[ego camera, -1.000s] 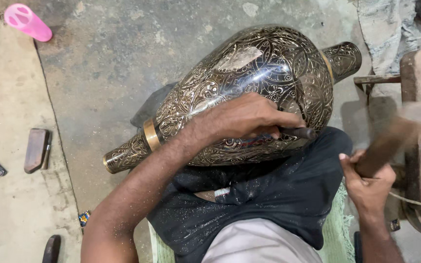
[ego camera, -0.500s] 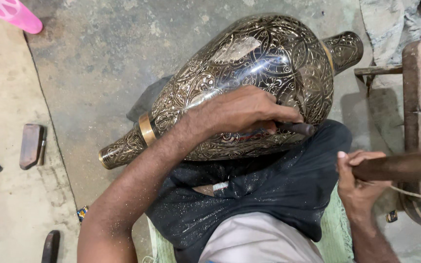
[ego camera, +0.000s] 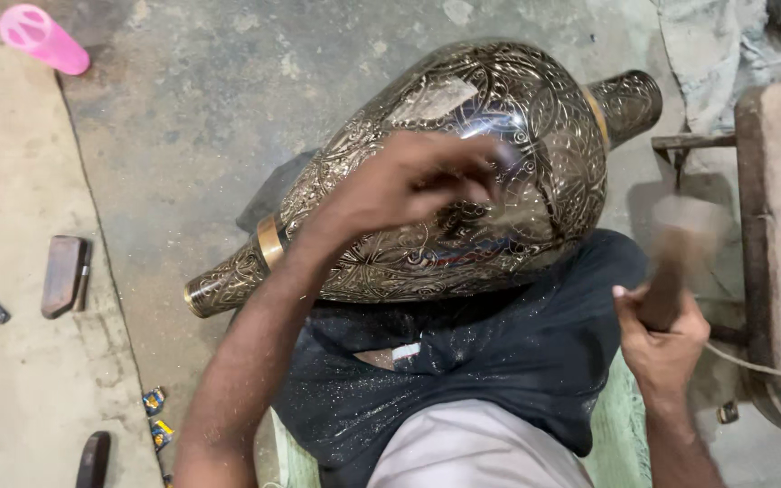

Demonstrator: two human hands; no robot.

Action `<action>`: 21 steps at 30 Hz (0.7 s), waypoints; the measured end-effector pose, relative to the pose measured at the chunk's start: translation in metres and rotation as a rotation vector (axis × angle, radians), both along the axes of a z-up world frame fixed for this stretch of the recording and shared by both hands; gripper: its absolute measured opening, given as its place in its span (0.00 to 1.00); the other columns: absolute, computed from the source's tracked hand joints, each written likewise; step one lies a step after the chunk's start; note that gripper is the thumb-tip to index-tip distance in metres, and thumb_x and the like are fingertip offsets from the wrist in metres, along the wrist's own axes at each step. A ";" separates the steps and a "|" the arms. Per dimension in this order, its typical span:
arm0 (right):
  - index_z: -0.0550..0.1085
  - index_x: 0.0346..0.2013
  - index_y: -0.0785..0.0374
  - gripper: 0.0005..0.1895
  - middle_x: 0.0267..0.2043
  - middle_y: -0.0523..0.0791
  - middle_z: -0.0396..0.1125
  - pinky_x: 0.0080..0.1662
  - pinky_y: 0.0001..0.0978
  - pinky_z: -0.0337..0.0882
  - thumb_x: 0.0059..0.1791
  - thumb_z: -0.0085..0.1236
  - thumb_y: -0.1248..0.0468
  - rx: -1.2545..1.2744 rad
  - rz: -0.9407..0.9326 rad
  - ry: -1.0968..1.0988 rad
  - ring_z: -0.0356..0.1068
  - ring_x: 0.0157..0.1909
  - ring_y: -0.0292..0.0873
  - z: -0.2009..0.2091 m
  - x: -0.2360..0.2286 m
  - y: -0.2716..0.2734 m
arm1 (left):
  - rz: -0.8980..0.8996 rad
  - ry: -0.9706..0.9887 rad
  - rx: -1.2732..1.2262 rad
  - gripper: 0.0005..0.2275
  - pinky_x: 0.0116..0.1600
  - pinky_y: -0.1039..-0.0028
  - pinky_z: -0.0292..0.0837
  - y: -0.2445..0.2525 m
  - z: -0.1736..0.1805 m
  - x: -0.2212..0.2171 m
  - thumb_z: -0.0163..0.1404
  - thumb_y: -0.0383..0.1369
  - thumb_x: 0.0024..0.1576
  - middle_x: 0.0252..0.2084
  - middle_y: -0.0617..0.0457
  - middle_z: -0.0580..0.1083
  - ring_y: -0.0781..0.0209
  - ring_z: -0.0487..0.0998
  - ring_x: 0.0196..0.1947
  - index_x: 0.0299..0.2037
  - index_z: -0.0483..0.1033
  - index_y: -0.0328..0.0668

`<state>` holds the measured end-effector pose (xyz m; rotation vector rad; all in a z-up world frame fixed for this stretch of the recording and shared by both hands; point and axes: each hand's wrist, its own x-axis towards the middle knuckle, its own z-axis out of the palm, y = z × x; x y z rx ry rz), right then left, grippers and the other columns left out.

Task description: The person uses a chisel and hammer to engrave intricate patterns onto a large brass vase. They hold the chisel against the vase surface and strike it repeatedly with a hammer to create detailed designs.

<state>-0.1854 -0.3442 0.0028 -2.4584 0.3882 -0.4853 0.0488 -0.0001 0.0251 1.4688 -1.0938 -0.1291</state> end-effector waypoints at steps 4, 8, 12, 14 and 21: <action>0.71 0.44 0.65 0.13 0.40 0.42 0.68 0.44 0.24 0.69 0.53 0.69 0.67 0.327 0.065 -0.219 0.67 0.40 0.33 -0.046 -0.007 -0.019 | 0.340 0.264 -0.075 0.18 0.55 0.64 0.88 0.036 0.000 -0.007 0.56 0.27 0.65 0.51 0.47 0.81 0.56 0.87 0.51 0.64 0.70 0.50; 0.75 0.42 0.67 0.09 0.40 0.42 0.70 0.45 0.25 0.70 0.50 0.67 0.70 0.560 -0.064 0.008 0.69 0.41 0.34 -0.080 -0.001 -0.037 | 0.427 0.471 -0.116 0.19 0.50 0.64 0.87 0.046 0.006 -0.019 0.58 0.29 0.63 0.48 0.47 0.83 0.55 0.87 0.50 0.63 0.70 0.50; 0.72 0.46 0.67 0.13 0.33 0.44 0.69 0.36 0.30 0.69 0.50 0.66 0.69 0.734 -0.063 0.091 0.68 0.32 0.38 -0.076 0.001 -0.035 | 0.392 0.439 0.011 0.16 0.48 0.65 0.88 0.024 0.001 -0.025 0.59 0.31 0.61 0.46 0.49 0.84 0.55 0.89 0.45 0.59 0.75 0.51; 0.70 0.50 0.66 0.16 0.31 0.44 0.67 0.33 0.30 0.69 0.50 0.65 0.68 0.856 -0.042 0.086 0.68 0.30 0.37 -0.065 0.012 -0.028 | 0.278 0.352 0.013 0.17 0.51 0.65 0.87 0.004 -0.005 -0.018 0.59 0.32 0.61 0.47 0.51 0.84 0.57 0.89 0.45 0.60 0.74 0.52; 0.71 0.55 0.69 0.22 0.32 0.45 0.68 0.28 0.27 0.66 0.49 0.64 0.67 0.581 0.092 0.178 0.67 0.27 0.36 0.007 0.021 -0.025 | 0.175 -0.083 0.104 0.19 0.50 0.68 0.87 -0.035 -0.019 -0.006 0.59 0.34 0.61 0.50 0.53 0.82 0.61 0.87 0.45 0.62 0.73 0.54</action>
